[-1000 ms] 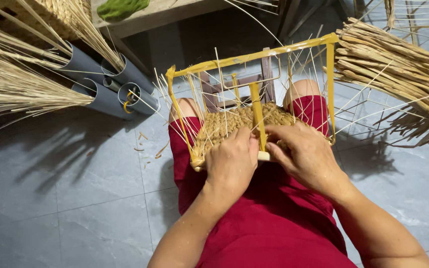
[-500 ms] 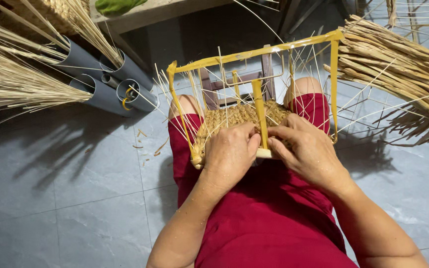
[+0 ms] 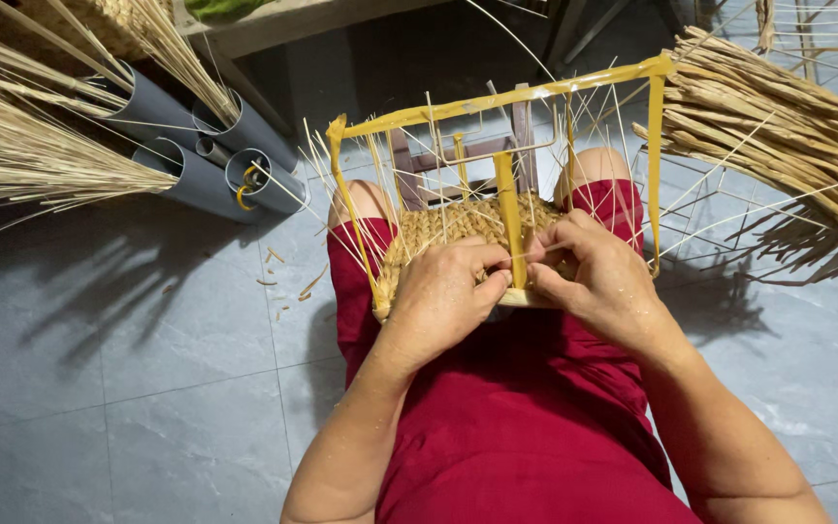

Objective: The person sits on the floor weaving a basket, threading and folding flat palm-leaf strips around the woven base and up the frame. They tuck and tighten strips by hand, cut a strip with scissors, and continue weaving strips along the basket sides.

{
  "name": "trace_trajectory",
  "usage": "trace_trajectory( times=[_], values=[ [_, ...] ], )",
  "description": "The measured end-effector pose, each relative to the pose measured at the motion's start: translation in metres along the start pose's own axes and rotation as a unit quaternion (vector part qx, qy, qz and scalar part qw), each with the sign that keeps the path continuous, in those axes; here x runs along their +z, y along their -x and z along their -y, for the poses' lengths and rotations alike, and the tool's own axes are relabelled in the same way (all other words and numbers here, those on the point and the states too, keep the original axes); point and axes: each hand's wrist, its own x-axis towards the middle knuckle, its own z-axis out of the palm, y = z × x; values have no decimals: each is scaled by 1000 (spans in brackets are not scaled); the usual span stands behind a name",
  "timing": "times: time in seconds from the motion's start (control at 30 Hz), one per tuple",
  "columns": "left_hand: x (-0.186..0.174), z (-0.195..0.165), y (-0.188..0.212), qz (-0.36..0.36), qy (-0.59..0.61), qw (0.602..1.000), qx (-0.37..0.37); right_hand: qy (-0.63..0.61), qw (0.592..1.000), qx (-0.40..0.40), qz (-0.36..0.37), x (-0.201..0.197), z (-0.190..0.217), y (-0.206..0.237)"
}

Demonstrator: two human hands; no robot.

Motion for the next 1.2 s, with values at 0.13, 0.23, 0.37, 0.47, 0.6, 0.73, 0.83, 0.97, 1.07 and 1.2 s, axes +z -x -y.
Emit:
trace_trajectory(
  times=[0.13, 0.23, 0.37, 0.47, 0.6, 0.73, 0.83, 0.97, 1.07, 1.2],
  values=[
    [-1, 1, -1, 14, 2, 1000, -2, 15, 999, -26, 16, -3, -5, 2],
    [0, 2, -4, 18, -6, 1000, 4, -37, 998, -26, 53, -5, -10, 0],
    [0, 2, -6, 31, -5, 999, -17, -115, 990, -40, 65, -4, -16, -2],
    [-4, 2, -7, 59, 20, 996, -61, -155, 985, -39, 64, -4, -17, -2],
    [-12, -3, 0, -31, 79, 995, 60, -149, 987, 14, 61, -12, -12, 6],
    [-16, -10, 22, -124, 96, 987, -31, -14, 991, -124, -40, -16, -2, 22],
    [-10, -15, 46, -222, 31, 974, 15, 101, 958, -241, -117, -17, 3, 31],
    [15, -15, 58, -235, -110, 957, 128, 137, 950, -247, -133, -16, 2, 34],
    [31, -7, 57, -246, -170, 944, 142, 143, 949, -246, -137, -15, 0, 37],
    [41, 3, 52, -286, -227, 912, 184, 123, 948, -256, -140, -14, -6, 44]
  ],
)
